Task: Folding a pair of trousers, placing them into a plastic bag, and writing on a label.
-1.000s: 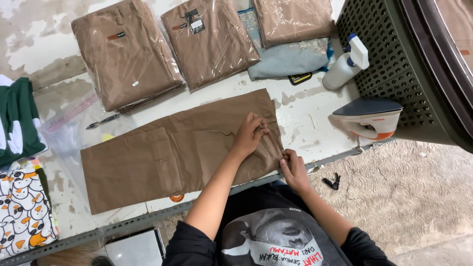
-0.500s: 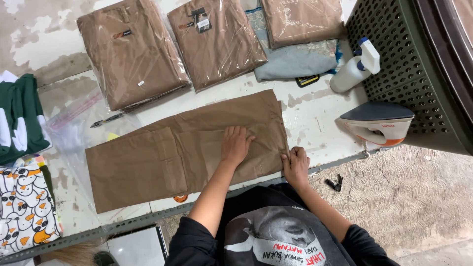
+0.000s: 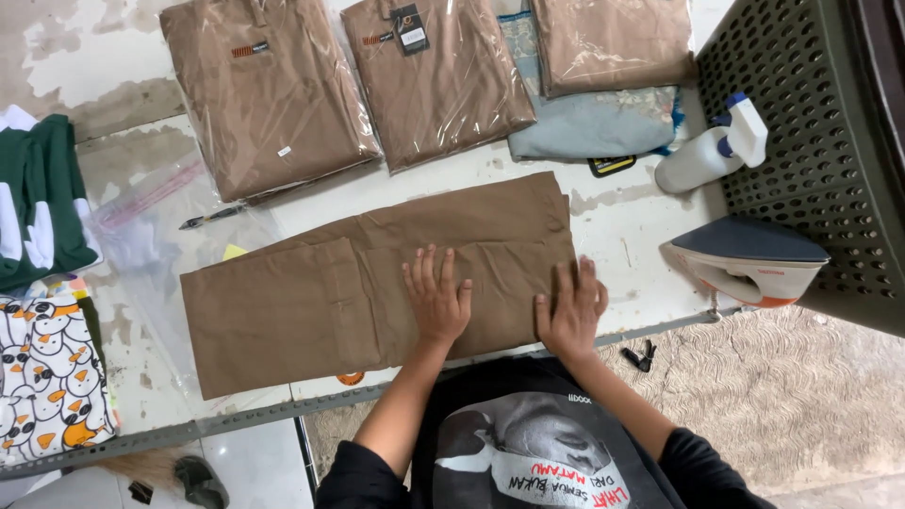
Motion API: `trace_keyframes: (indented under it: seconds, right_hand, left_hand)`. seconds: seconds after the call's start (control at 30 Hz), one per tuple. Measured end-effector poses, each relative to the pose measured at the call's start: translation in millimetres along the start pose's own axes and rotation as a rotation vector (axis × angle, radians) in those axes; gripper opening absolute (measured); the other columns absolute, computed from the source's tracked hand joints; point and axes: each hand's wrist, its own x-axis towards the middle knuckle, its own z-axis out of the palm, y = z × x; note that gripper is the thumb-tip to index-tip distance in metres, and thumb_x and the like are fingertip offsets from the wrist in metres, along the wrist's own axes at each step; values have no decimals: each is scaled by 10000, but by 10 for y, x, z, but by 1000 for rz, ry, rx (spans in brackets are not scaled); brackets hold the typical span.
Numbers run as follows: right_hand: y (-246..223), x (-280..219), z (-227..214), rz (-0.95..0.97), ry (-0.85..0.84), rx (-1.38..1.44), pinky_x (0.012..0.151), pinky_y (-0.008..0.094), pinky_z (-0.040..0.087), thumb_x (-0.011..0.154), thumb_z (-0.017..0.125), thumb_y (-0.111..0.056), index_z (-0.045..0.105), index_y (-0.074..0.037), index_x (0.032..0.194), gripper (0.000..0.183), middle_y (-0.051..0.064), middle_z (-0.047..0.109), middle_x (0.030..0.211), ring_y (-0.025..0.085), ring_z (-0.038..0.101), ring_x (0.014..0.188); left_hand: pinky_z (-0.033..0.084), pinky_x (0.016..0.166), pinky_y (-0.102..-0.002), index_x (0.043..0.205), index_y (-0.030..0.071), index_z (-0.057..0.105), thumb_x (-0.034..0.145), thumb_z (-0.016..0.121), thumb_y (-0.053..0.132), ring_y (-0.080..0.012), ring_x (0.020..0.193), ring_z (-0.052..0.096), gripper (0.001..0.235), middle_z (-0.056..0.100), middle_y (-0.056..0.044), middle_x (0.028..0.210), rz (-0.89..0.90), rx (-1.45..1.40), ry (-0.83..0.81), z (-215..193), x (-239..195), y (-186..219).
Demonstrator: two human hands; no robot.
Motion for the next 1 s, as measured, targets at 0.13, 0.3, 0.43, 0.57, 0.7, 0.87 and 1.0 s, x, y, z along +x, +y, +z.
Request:
trace_keyframes:
  seconds: [0.13,0.3,0.43,0.57,0.7,0.87,1.0]
  right_hand:
    - [-295,433,-127,-124,-675,-297,1259,528,-53,1042,280,-540,223,-157,1651,721,108,165,1731,297,77,1600]
    - [9,460,52,-51,-720,-288,1237,630,-35,980,265,-711,133,-300,1674,817,-16,123,1740,271,30,1603]
    - [133,432,120,-38,-686,-190,1253,600,-5,976,313,-689,135,-210,1676,867,15,125,1741,268,43,1605]
    - [159,432,125,-30,-668,-137,1249,607,15,997,298,-625,122,-177,1676,833,49,93,1744,272,52,1600]
    - [143,442,119,-7,-697,-203,1237,641,17,991,266,-635,78,-235,1678,817,-7,47,1748,247,30,1599]
    - [56,528,43,8,-755,-230,1232,649,51,979,261,-649,46,-276,1675,818,-19,23,1748,238,20,1599]
    - [-36,589,21,3,-786,-396,1204,670,107,947,195,-722,60,-309,1669,843,-23,16,1751,233,10,1602]
  left_hand:
    - [4,1190,-647,1593,155,368,1083,396,380,-369,1556,162,559,254,-179,1675,-306,54,-316,-398,-25,26]
    - [-96,1143,-720,1618,206,320,1053,256,575,-422,1561,28,678,167,-137,1708,-408,-37,-400,-296,62,-258]
    - [-105,1178,-671,1654,161,88,986,106,739,-408,1557,-57,883,-58,-214,1704,-413,-301,-193,-126,-147,-519]
    - [-49,1211,-624,1635,176,266,1062,73,549,-367,1564,112,711,169,-163,1702,-412,-158,-230,-230,-163,-552]
    - [4,1241,-567,1637,228,275,1078,326,482,-319,1569,140,616,178,-115,1708,-428,31,-221,-222,-152,-582]
    - [14,1249,-571,1639,238,267,1053,389,519,-332,1573,129,662,162,-116,1712,-444,49,-244,-284,-82,-548]
    - [146,1236,-549,1558,120,376,1041,485,314,-360,1500,274,563,296,-170,1626,-410,-47,-149,-788,-65,-295]
